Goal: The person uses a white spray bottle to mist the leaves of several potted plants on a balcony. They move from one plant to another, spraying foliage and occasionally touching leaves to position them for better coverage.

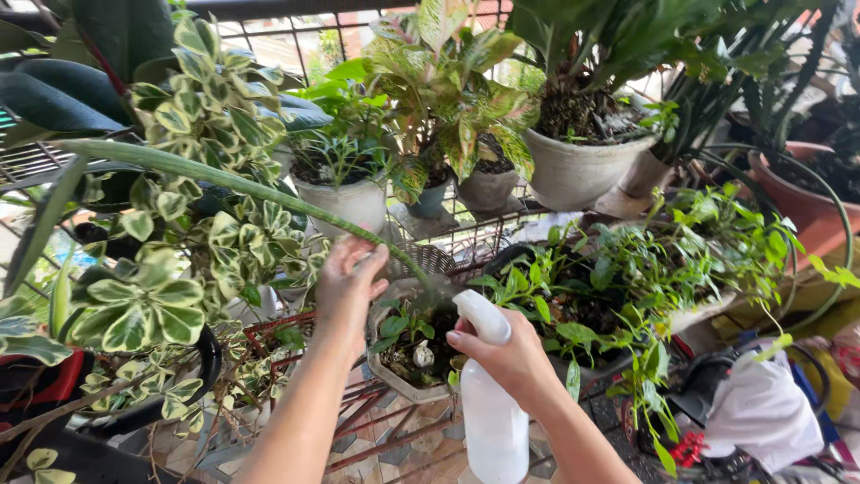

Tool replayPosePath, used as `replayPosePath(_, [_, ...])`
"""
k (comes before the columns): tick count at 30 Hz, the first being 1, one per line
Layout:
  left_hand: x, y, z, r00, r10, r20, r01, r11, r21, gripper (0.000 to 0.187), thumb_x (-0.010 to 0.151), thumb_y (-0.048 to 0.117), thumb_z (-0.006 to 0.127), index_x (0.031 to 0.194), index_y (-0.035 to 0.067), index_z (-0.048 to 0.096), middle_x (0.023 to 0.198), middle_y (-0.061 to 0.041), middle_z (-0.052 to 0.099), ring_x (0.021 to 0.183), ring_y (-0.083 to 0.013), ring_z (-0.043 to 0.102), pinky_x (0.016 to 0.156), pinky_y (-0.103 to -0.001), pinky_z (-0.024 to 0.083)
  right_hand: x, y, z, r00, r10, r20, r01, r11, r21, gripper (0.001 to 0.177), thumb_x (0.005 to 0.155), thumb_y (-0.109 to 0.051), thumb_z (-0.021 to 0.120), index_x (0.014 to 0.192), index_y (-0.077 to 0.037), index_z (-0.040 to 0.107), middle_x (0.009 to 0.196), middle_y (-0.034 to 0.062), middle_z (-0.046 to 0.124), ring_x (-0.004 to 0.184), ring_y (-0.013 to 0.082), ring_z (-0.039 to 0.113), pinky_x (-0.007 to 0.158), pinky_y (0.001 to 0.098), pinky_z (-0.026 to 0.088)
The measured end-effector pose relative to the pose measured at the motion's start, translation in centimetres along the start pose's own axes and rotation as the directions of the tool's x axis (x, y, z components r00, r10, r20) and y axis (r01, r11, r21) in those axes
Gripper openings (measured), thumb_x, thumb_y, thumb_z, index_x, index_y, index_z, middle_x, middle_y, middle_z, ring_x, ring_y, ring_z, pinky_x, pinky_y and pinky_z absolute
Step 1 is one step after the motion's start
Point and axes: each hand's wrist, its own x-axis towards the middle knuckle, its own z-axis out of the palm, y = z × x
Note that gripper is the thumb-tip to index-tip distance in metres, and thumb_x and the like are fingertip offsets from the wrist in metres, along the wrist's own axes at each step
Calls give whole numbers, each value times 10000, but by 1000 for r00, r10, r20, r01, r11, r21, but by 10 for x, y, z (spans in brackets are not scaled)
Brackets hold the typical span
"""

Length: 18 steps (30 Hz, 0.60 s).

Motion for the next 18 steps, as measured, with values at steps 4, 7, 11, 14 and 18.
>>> replayPosePath(4, [2, -2, 8, 1000, -4, -29, 6, 999, 46, 379, 890, 307, 684, 1238, 162, 655, 1260, -28, 691, 1150, -154, 663, 897, -367, 566, 0, -12, -1, 991, -123, 48, 125, 992, -22, 216, 759, -195, 836, 898, -76, 721, 754, -22, 699, 700, 70, 605, 663, 278, 522])
replayPosePath(7, [7, -7, 12, 998, 44, -45, -40, 994, 99, 342, 896, 329, 700, 1193, 160, 672, 1165, 6, 699, 1047, -119, 673, 807, -324, 584, 1, -28, -4, 949, -282, 142, 272, 958, 91, 236, 788, -138, 825, 973, -64, 701, 841, -22, 691, 784, 55, 603, 718, 266, 527])
replayPosePath(11, [19, -19, 10, 986, 156, -55, -144, 975, 171, 289, 914, 309, 742, 1138, 134, 692, 975, 19, 693, 829, -96, 651, 636, -260, 545, 4, -42, -4, 911, -375, 171, 336, 916, 217, 341, 811, -110, 830, 1115, -74, 680, 976, -24, 703, 899, 55, 621, 802, 269, 537])
replayPosePath(14, [22, -22, 2, 973, 232, -8, -223, 943, 248, 259, 938, 277, 745, 1141, 129, 684, 964, 20, 706, 828, -81, 672, 638, -243, 576, 6, -39, -2, 880, -442, 172, 388, 880, 276, 394, 804, -129, 827, 1159, -87, 660, 1030, -34, 741, 962, 61, 681, 860, 274, 563])
replayPosePath(18, [13, -15, -6, 964, 259, 66, -268, 927, 261, 199, 1024, 201, 686, 1196, 103, 663, 1032, -8, 712, 921, -93, 722, 713, -258, 624, 0, -17, 1, 905, -408, 118, 405, 913, 46, 305, 809, -178, 834, 1061, -75, 697, 921, 23, 745, 849, 122, 694, 795, 309, 567])
